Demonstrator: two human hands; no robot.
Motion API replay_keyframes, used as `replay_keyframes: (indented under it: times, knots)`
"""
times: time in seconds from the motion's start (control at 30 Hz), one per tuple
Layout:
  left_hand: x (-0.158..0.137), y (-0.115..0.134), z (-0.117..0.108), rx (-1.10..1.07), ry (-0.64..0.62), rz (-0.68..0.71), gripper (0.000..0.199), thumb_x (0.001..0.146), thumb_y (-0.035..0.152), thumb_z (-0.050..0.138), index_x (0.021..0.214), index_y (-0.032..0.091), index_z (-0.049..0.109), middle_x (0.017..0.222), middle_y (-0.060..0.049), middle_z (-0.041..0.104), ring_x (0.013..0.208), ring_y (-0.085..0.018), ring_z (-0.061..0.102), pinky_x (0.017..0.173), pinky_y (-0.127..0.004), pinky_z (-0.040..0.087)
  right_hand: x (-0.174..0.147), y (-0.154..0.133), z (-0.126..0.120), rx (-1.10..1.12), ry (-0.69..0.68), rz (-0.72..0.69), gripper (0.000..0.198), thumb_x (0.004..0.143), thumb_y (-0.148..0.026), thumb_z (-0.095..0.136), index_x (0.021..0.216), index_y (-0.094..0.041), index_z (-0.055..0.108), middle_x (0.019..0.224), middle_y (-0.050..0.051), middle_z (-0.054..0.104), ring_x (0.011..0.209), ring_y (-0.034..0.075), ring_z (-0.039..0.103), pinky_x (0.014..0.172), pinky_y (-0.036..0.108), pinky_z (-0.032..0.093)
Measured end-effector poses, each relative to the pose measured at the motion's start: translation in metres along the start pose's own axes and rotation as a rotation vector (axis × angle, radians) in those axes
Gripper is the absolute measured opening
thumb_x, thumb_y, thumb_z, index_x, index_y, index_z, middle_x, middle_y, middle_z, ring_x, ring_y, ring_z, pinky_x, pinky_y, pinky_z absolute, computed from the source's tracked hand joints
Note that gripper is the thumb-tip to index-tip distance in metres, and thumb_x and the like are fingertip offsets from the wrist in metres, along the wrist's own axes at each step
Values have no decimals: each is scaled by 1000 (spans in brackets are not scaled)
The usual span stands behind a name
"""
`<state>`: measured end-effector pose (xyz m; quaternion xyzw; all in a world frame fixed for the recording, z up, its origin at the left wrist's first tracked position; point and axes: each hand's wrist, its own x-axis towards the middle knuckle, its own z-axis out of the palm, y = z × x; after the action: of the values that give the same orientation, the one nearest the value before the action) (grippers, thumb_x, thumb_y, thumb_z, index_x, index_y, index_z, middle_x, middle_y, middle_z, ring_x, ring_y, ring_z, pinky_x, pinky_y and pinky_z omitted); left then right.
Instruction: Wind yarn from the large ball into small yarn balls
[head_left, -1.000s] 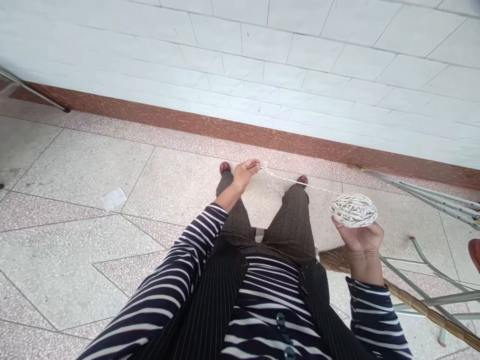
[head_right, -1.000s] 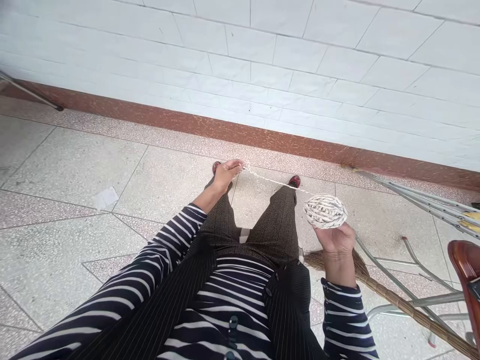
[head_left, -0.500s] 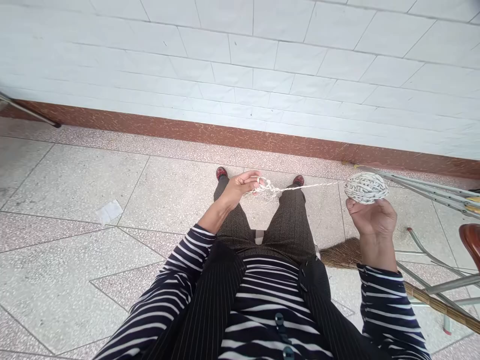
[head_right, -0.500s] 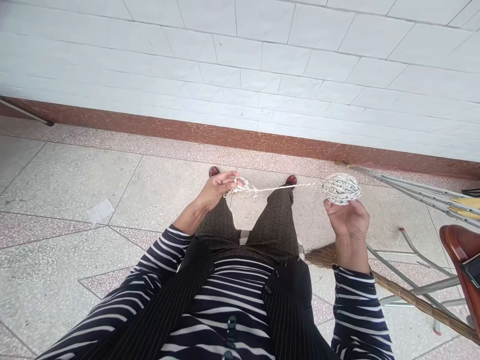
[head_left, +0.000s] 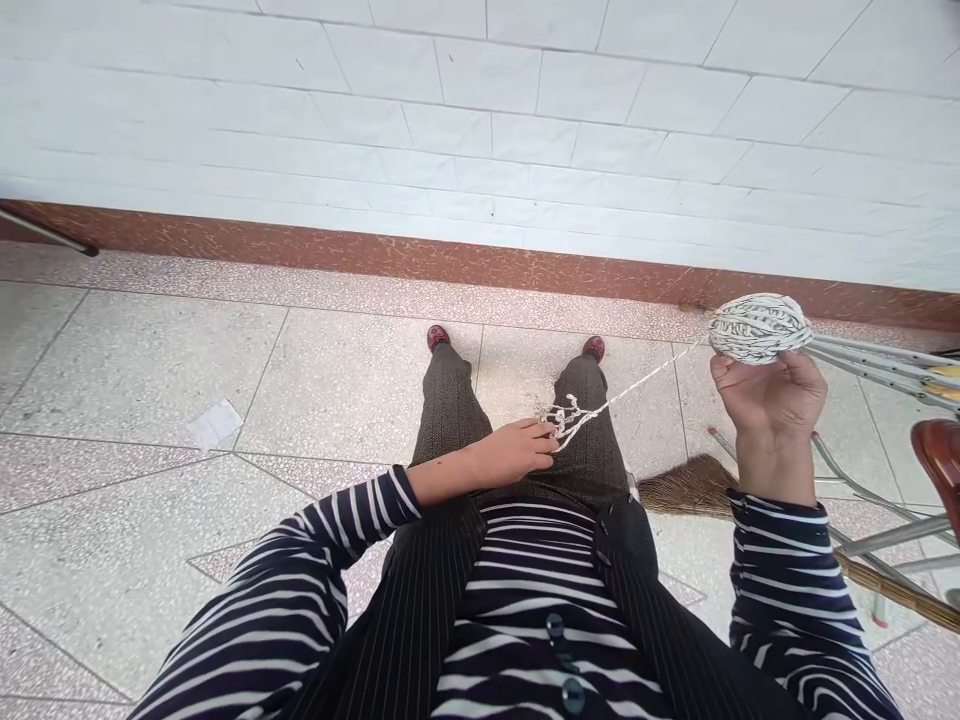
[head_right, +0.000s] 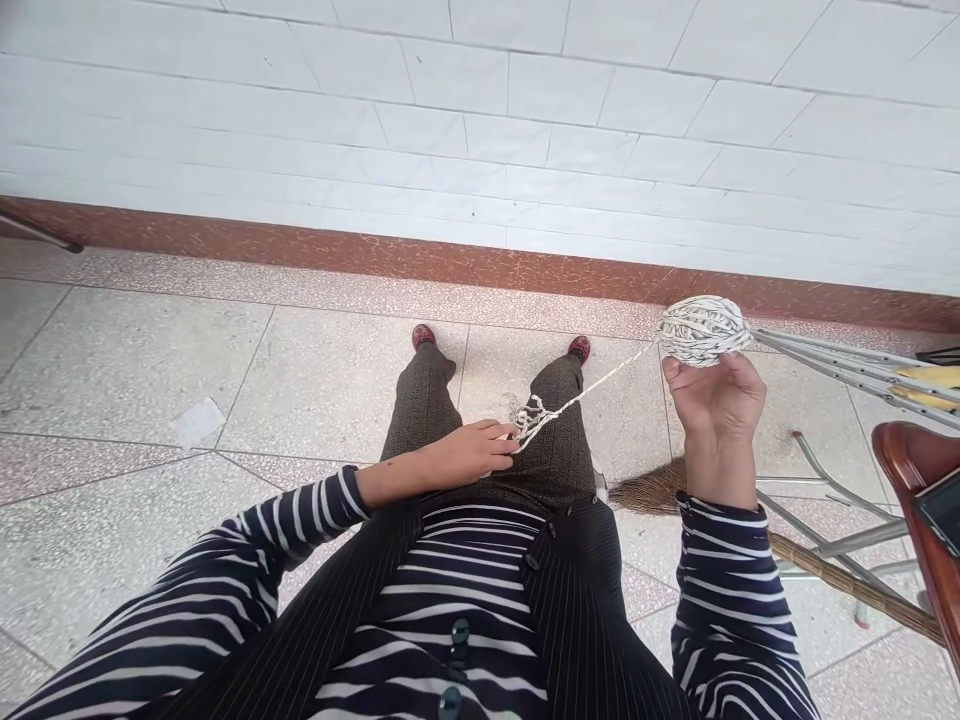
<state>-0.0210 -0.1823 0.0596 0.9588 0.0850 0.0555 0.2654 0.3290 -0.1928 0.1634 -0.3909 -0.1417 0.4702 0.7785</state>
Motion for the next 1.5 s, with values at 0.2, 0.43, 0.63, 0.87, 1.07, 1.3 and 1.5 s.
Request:
replay_keyframes:
  times: [0.2,0.43,0.63,0.87,1.07,1.3,1.5]
  knots:
    - [20,-5,10,-131,188,-371,39,104,23,43,140,21,58,117,-8,73,108,-19,67,100,-32,50,-11,-3,-9,-14,-31,-21,42,69,-13,57,108,-27,63,112,4,70,99,22,68,59,29,60]
    - [51,0,50,-124,89,-285,35,103,27,46,134,22,63,100,-7,75,97,-19,67,97,-32,49,-18,-4,-18,6,12,-46,43,65,-14,60,106,-26,63,112,5,70,101,24,67,58,29,59]
    - [62,-7,64,-110,91,-267,40,102,16,44,138,18,59,97,-7,75,98,-19,65,93,-30,50,-23,1,-24,-5,12,-21,43,65,-14,60,105,-27,63,112,4,71,102,24,67,59,29,60]
    - [68,-10,64,-205,208,-414,36,103,25,46,137,24,58,132,-6,68,117,-19,65,107,-36,46,-26,4,-33,-37,48,8,42,64,-14,64,103,-29,63,111,3,71,100,23,69,57,30,62]
    - [77,-22,68,-277,260,-634,46,93,37,66,134,16,59,150,-13,53,139,-28,49,117,-44,39,-31,0,-29,-45,-4,-4,40,67,-15,66,103,-32,64,111,3,72,106,24,69,60,32,64]
    - [100,-23,71,-275,154,-578,29,91,39,67,111,19,73,145,-8,56,139,-30,46,121,-49,32,-41,2,-19,-76,-7,15,42,65,-15,68,102,-35,65,112,1,73,112,25,68,60,31,64]
    - [87,-14,66,-247,93,-456,18,96,25,58,101,19,74,116,-7,72,114,-23,64,103,-37,47,-37,0,-19,-44,5,-6,44,62,-15,69,102,-30,65,113,3,71,107,26,68,60,32,63]
